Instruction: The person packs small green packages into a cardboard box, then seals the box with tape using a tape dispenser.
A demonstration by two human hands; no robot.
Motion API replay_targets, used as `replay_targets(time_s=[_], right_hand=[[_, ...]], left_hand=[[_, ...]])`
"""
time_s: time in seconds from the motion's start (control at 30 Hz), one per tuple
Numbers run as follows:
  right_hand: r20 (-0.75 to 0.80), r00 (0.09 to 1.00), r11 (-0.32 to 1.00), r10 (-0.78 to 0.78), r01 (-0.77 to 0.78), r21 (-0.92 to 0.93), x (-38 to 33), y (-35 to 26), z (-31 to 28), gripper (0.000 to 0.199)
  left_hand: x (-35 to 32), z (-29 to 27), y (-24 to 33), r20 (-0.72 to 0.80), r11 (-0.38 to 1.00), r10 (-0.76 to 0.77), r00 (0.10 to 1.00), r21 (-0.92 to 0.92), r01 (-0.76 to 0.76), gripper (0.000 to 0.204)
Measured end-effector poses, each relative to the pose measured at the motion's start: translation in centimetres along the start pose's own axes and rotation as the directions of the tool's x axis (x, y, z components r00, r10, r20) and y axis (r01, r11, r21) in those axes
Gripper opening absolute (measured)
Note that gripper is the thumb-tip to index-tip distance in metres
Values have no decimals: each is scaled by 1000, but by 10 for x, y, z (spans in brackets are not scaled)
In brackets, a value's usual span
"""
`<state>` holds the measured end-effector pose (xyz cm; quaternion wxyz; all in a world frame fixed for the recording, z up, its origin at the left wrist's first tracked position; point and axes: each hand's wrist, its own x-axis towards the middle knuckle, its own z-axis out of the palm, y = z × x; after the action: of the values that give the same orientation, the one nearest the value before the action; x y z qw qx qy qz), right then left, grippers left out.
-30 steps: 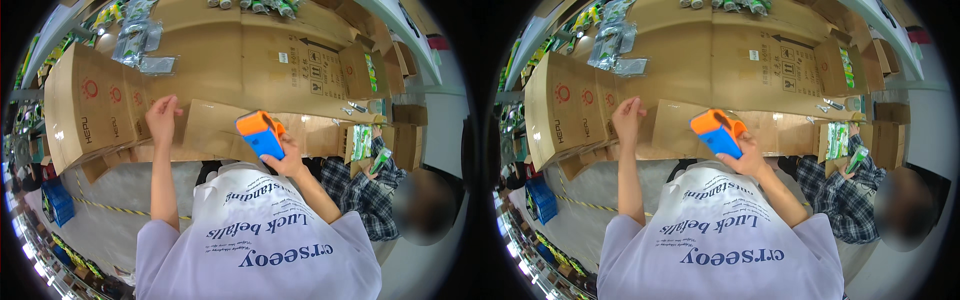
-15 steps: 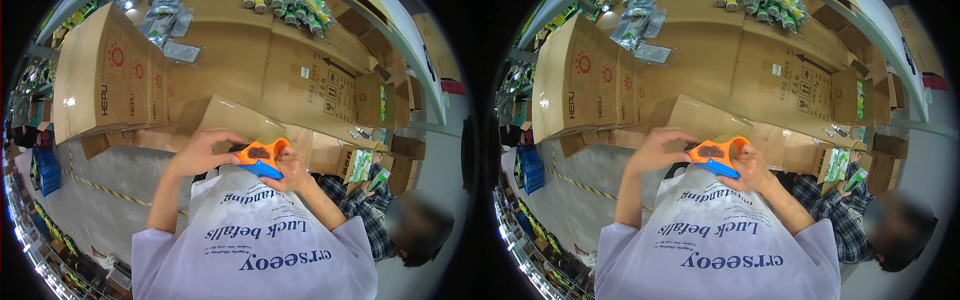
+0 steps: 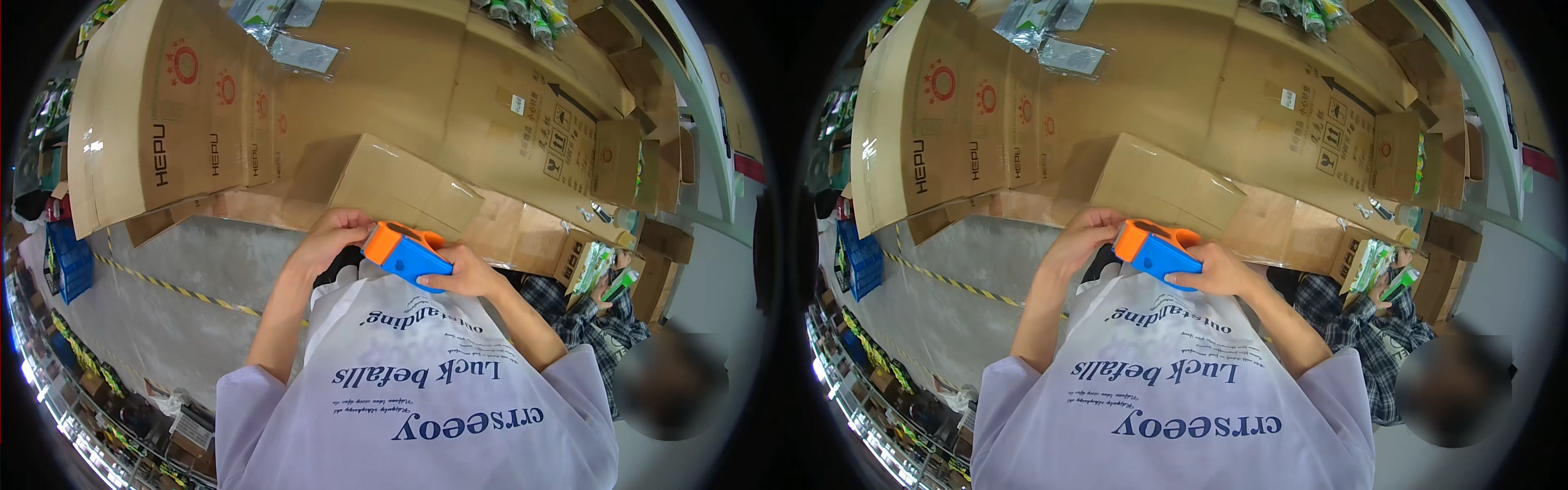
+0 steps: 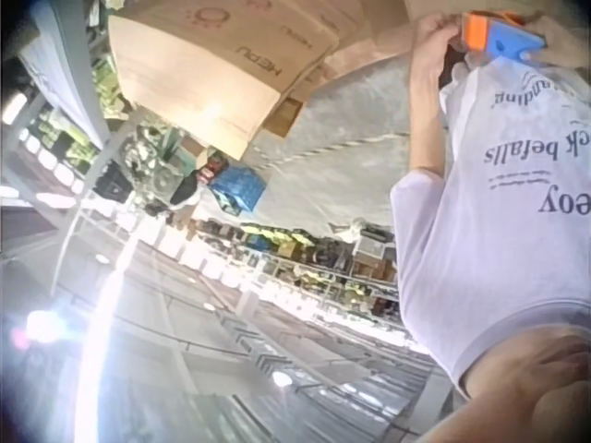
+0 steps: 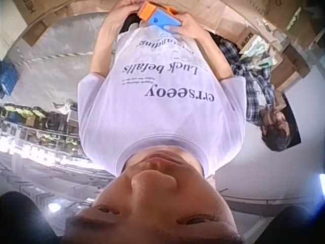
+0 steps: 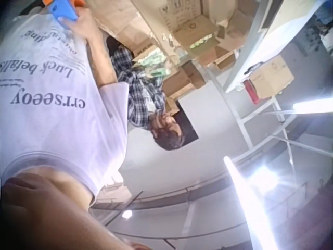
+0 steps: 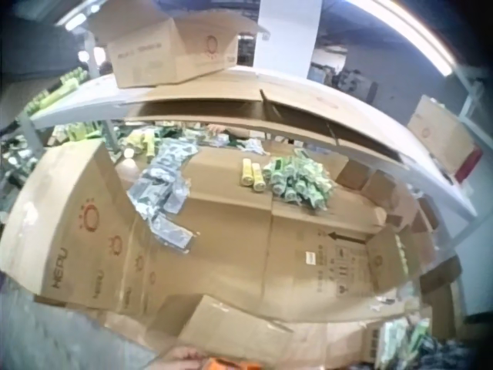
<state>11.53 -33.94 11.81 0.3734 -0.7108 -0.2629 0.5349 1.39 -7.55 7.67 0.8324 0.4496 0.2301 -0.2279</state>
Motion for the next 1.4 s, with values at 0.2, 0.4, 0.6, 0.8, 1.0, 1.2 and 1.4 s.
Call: replay_targets(time_s=[0.2,0.4,0.6,0.8,1.0,1.2,1.4], right_hand=[[-33,998,997,57,-59,-54,18,-8,2,40],[-259,888,708,-381,100,-699,27,-7,12,34],[-248,800,435,-546,18,-900,68,41,21,35],[-351,730,556,-587,49,-829,51,25,19,53],[-408,589,596,-698,162,-786,30,41,24,52],[-698,427,630,575,313,711,38,108,9,61],[-476,820,305,318,387,870,62,107,7,63]], left_hand=[[6,-3,43,-162,960,-14,987,273,59,28],[27,-15,36,-142,927,216,966,342,-156,35],[61,-47,-11,-345,698,652,675,620,-358,34],[76,-90,-5,-504,780,594,627,552,-296,40],[105,-75,8,-300,835,391,870,513,-198,54],[111,-58,-1,-15,767,381,924,564,-307,69],[122,-71,-19,-13,715,461,887,598,-363,67]])
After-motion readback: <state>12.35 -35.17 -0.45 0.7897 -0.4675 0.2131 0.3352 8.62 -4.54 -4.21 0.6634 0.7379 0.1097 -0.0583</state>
